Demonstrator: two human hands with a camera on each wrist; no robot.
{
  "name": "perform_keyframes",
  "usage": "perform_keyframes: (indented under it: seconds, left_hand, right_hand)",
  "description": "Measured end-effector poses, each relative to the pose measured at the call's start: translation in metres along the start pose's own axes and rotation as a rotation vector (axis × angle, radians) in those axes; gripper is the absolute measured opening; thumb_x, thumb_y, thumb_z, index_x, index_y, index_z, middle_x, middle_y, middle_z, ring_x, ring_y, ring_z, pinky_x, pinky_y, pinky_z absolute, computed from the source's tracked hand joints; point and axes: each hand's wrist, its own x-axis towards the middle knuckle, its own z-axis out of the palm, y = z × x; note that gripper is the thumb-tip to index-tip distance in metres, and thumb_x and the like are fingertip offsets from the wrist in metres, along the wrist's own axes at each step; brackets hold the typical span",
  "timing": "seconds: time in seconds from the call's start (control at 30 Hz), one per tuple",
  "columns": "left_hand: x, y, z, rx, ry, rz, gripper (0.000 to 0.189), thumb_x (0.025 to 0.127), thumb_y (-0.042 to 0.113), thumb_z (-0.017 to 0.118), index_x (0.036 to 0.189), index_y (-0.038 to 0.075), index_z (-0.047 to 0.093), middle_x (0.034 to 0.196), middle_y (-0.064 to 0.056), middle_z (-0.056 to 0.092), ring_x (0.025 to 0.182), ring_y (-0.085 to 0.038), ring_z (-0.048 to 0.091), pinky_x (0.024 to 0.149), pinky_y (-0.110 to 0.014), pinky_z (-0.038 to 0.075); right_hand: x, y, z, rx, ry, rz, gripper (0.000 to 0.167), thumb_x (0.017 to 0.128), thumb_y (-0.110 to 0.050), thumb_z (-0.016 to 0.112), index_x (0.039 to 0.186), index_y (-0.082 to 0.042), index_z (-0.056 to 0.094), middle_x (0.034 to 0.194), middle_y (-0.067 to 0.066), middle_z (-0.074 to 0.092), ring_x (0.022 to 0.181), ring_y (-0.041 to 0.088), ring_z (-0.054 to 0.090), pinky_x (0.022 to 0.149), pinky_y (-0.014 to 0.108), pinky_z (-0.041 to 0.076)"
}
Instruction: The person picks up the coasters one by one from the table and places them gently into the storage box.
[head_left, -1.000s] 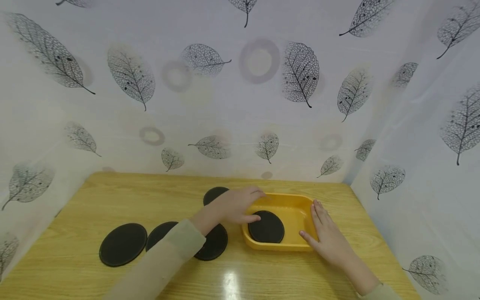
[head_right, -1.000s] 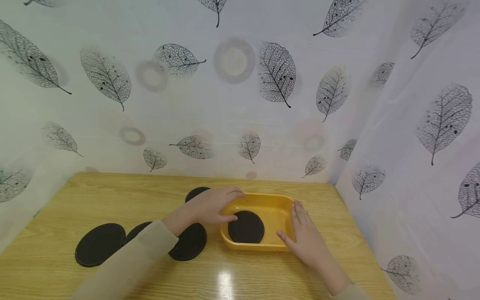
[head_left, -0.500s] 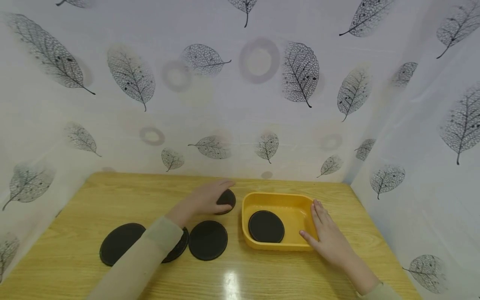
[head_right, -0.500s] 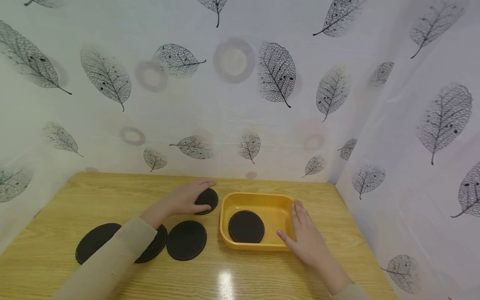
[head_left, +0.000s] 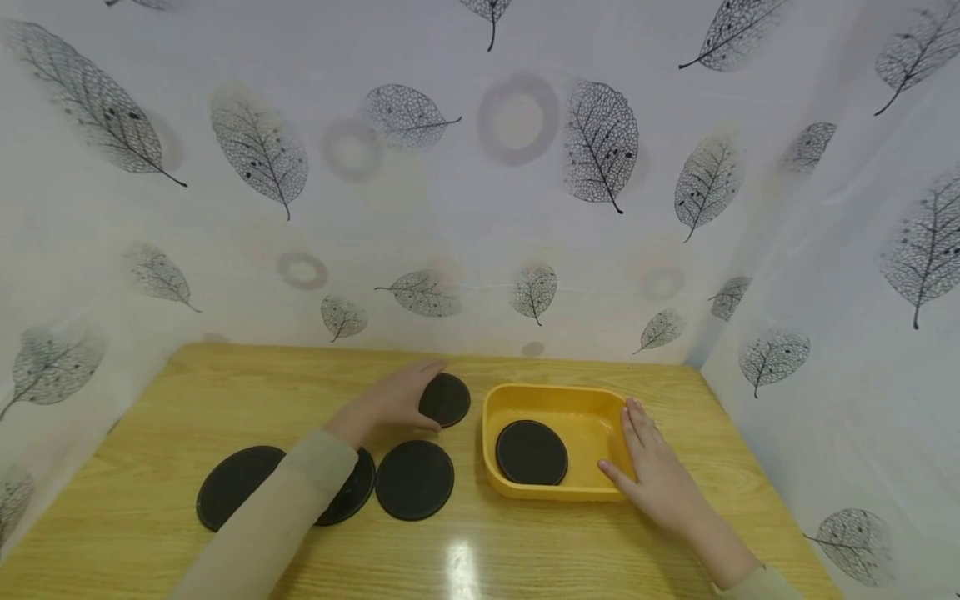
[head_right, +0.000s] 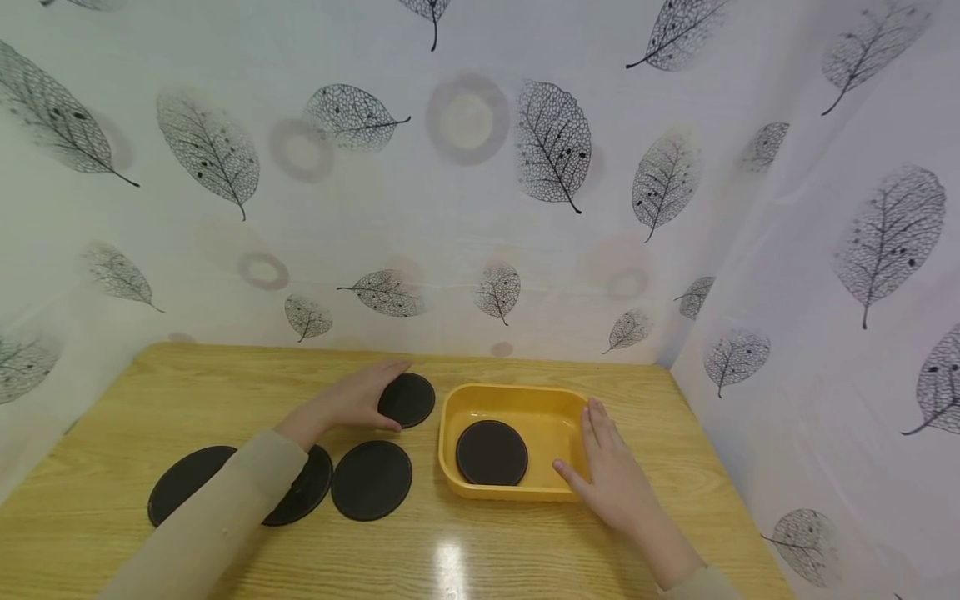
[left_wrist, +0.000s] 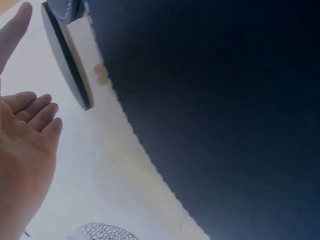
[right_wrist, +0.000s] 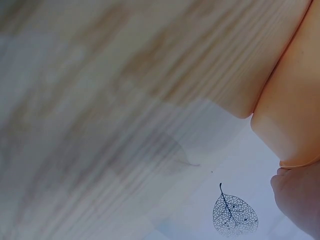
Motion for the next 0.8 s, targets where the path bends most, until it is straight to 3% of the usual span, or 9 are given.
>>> perform_keyframes:
  seconds: [0.2, 0.47, 0.8]
  left_hand:
    - [0.004, -0.005, 0.004, -0.038, -0.066, -0.050, 0.116, 0.081, 0.038, 0.094, 0.163, -0.010, 0.028, 0.169, -0.029, 0.033, 0.156, -0.046, 0.036, 0.129, -0.057, 0.033]
    - [0.004, -0.010, 0.008, -0.072, -0.077, -0.073, 0.115, 0.081, 0.037, 0.093, 0.161, -0.014, 0.028, 0.167, -0.032, 0.034, 0.155, -0.049, 0.036, 0.129, -0.058, 0.032]
    - [0.007, -0.013, 0.011, -0.066, -0.076, -0.077, 0.111, 0.084, 0.038, 0.089, 0.161, -0.013, 0.028, 0.166, -0.033, 0.035, 0.155, -0.049, 0.037, 0.129, -0.058, 0.033]
  right_hand:
    - [0.000, 0.001, 0.001, 0.002, -0.002, 0.000, 0.092, 0.104, -0.048, 0.061, 0.163, 0.013, 0.024, 0.176, 0.028, 0.012, 0.161, 0.049, 0.019, 0.136, 0.034, 0.000]
    - [0.000, 0.000, 0.000, 0.002, 0.001, -0.007, 0.092, 0.104, -0.047, 0.062, 0.163, 0.013, 0.023, 0.176, 0.027, 0.012, 0.161, 0.049, 0.019, 0.124, 0.012, -0.015]
    - [0.000, -0.001, -0.001, -0.002, -0.009, 0.012, 0.091, 0.104, -0.046, 0.062, 0.163, 0.012, 0.024, 0.176, 0.026, 0.012, 0.162, 0.048, 0.019, 0.137, 0.040, 0.004]
